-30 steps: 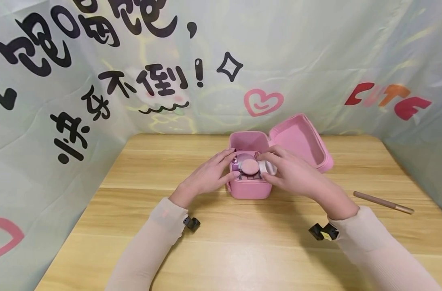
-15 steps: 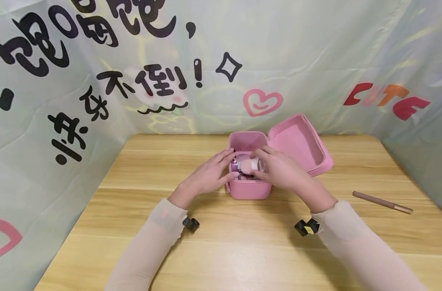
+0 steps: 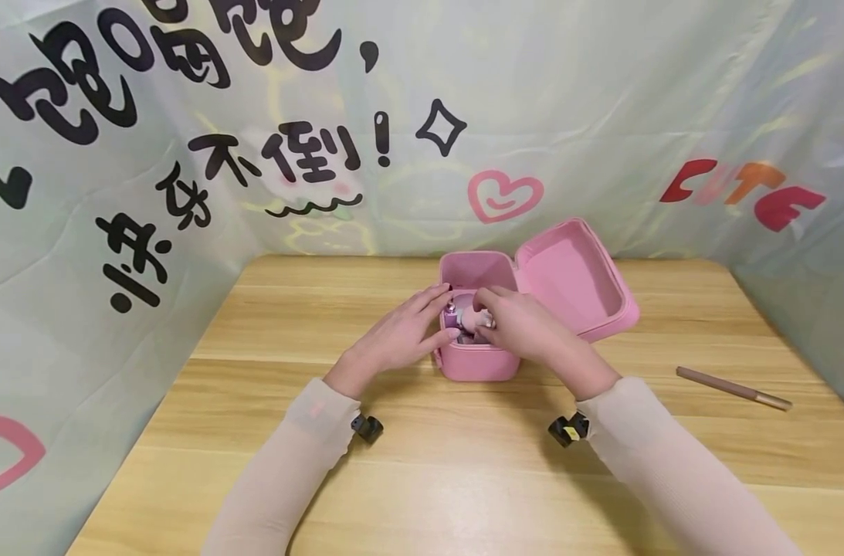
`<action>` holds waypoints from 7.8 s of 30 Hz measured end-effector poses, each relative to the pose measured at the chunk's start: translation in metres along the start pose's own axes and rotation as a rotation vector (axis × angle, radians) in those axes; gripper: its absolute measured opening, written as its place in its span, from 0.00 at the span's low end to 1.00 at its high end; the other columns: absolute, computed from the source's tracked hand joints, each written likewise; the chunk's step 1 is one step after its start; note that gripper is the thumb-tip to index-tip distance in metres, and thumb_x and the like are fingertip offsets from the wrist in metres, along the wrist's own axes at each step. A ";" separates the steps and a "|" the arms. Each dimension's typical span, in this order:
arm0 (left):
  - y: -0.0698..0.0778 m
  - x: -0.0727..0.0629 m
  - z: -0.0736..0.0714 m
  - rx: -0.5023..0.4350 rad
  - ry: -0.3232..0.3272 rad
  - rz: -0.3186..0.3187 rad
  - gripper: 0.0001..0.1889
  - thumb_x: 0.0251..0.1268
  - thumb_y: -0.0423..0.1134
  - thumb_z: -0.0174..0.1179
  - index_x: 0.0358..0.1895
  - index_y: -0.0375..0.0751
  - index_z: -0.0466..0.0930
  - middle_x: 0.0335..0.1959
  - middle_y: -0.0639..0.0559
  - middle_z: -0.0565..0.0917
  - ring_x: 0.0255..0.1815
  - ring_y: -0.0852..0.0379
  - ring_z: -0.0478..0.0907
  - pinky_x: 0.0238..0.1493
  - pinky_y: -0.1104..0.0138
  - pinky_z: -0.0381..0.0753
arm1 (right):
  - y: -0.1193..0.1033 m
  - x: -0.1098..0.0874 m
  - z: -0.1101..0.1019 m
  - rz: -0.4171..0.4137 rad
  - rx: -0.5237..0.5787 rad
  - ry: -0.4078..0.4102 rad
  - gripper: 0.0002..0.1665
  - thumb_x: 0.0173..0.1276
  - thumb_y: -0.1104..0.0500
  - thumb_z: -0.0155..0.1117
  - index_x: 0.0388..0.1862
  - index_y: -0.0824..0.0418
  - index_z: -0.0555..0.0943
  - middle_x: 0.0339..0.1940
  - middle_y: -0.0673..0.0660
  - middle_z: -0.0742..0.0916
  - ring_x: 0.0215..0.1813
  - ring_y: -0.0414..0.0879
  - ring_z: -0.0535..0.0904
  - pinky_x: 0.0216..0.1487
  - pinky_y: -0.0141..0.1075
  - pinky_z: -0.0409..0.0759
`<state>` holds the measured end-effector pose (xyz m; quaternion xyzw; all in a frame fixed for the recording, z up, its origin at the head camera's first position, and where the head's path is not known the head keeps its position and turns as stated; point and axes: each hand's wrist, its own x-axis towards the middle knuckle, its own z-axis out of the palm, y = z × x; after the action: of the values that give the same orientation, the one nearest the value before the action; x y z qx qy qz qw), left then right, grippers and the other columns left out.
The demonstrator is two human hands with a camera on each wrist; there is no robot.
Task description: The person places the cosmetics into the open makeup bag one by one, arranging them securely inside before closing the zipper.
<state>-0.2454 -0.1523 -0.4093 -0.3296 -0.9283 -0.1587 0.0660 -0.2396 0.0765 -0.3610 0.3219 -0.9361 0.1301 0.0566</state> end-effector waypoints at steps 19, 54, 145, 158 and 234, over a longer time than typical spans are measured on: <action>0.002 0.000 -0.001 0.002 0.002 0.002 0.39 0.73 0.67 0.36 0.78 0.46 0.51 0.78 0.47 0.54 0.77 0.50 0.50 0.75 0.57 0.53 | 0.004 0.001 -0.004 -0.036 -0.036 -0.023 0.16 0.65 0.55 0.70 0.47 0.63 0.82 0.45 0.59 0.86 0.45 0.55 0.83 0.48 0.49 0.81; 0.001 0.001 0.002 0.001 0.001 0.002 0.39 0.74 0.67 0.36 0.78 0.46 0.52 0.78 0.47 0.54 0.77 0.49 0.51 0.75 0.57 0.53 | 0.018 -0.072 -0.048 -0.142 -0.054 0.353 0.15 0.63 0.57 0.69 0.47 0.61 0.83 0.45 0.58 0.85 0.51 0.57 0.80 0.53 0.54 0.77; 0.003 0.001 0.003 0.013 0.001 -0.011 0.39 0.74 0.66 0.36 0.78 0.44 0.53 0.78 0.47 0.53 0.77 0.51 0.49 0.75 0.58 0.52 | 0.200 -0.209 -0.037 0.372 -0.049 -0.036 0.36 0.63 0.50 0.71 0.58 0.76 0.73 0.54 0.82 0.76 0.53 0.79 0.71 0.46 0.66 0.72; 0.003 0.000 0.004 0.012 0.008 -0.005 0.38 0.75 0.64 0.37 0.78 0.44 0.52 0.78 0.48 0.53 0.77 0.52 0.49 0.75 0.59 0.52 | 0.212 -0.217 -0.033 0.423 0.035 -0.154 0.38 0.64 0.50 0.70 0.58 0.79 0.71 0.51 0.85 0.76 0.52 0.81 0.71 0.44 0.66 0.72; 0.002 0.001 0.005 0.006 0.007 -0.007 0.38 0.75 0.65 0.37 0.78 0.44 0.52 0.78 0.47 0.53 0.77 0.51 0.49 0.75 0.57 0.52 | 0.185 -0.200 -0.045 0.265 -0.058 0.166 0.13 0.61 0.65 0.70 0.44 0.67 0.83 0.28 0.49 0.84 0.27 0.32 0.76 0.25 0.36 0.77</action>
<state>-0.2451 -0.1481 -0.4129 -0.3254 -0.9298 -0.1571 0.0698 -0.1956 0.3475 -0.3945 0.1820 -0.9658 0.1355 0.1255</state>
